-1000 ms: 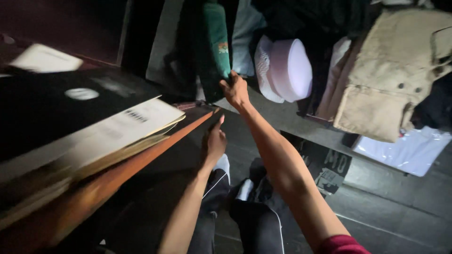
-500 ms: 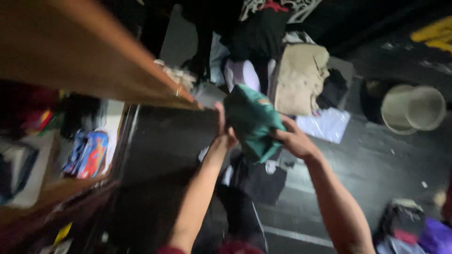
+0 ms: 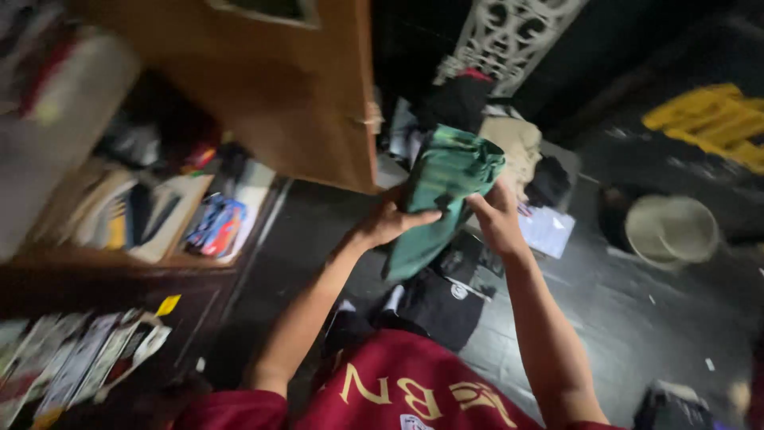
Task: The recorder is taking clothes out of a wardrobe, folding them on the floor, and placing them back onto shelves.
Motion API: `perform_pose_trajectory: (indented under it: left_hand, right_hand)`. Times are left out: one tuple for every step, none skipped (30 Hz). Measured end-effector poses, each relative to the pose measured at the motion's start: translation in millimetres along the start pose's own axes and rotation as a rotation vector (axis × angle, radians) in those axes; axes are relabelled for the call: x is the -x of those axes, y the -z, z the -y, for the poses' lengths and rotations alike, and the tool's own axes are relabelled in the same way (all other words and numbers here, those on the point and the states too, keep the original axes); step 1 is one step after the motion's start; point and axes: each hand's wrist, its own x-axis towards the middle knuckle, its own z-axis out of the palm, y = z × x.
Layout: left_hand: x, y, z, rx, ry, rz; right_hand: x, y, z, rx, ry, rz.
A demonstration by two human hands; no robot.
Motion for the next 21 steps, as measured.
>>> perform_pose_trajectory:
  left_hand:
    - [10,8,-5,-0.014,-0.009,-0.036]
    - [19,20,-10,-0.038,-0.108,-0.145]
    - [34,24,-9,-0.052,-0.199,-0.254]
    - [49,36,-9,-0.056,-0.201,-0.290]
    - [63,47,-8,-0.141,-0.216,-0.338]
    - [78,58,-7,-0.227,-0.228,-0.385]
    - [93,67,-5,-0.231,-0.228,-0.418]
    - [109,75,-2,-0.372,-0.253,-0.475]
    - [124,82,-1,-0.515,-0.270,-0.526]
    - [145,83,-4,-0.520,-0.263,-0.555]
    - [168,87,-8,-0.435,-0.222,-0.604]
    - [191,90,-11,-0.349,-0.183,-0.651]
    - [213,96,-5,-0.352,-0.182,-0.679]
    - [237,101,1,-0.402,-0.187,-0.696]
    - [261,106,9,-0.450,-0.195,-0.716]
    - [284,106,10,-0.451,-0.196,-0.747]
    - [306,105,11,-0.451,-0.248,-0.787]
    - [328,103,11,-0.453,-0.301,-0.825]
    - [349,106,13,-0.455,-0.295,-0.860]
    - [369,108,15,-0.513,-0.247,-0.946]
    - [386,108,17,-0.575,-0.198,-1.029]
  right_hand:
    - [-6,-13,-1,-0.010,0.007,0.037]
    - [-14,-29,-4,-0.061,0.000,0.102]
    - [-12,-42,-7,-0.106,-0.022,0.165]
    - [-14,-71,12,-0.109,-0.031,0.200]
    - [-15,-98,32,-0.093,-0.009,0.276]
    - [-16,-126,51,-0.078,0.014,0.352]
    - [-16,-147,57,-0.083,0.008,0.385]
    - [-15,-169,64,0.044,0.083,0.365]
    - [-13,-188,71,0.167,0.160,0.340]
    - [-14,-199,60,0.159,0.156,0.369]
    - [-13,-212,48,0.146,0.066,0.402]
    - [-12,-227,36,0.134,-0.025,0.437]
    - [-8,-244,30,0.131,-0.026,0.465]
    - [-3,-261,24,0.031,-0.138,0.438]
    - [3,-279,17,-0.061,-0.250,0.413]
    - [7,-294,5,-0.057,-0.253,0.443]
    - [10,-308,-5,-0.233,-0.224,0.543]
    - [13,-323,-17,-0.412,-0.200,0.639]
    - [29,-351,2,-0.413,-0.216,0.670]
    - [46,-377,20,-0.413,-0.289,0.672]
    - [64,-399,39,-0.412,-0.357,0.671]
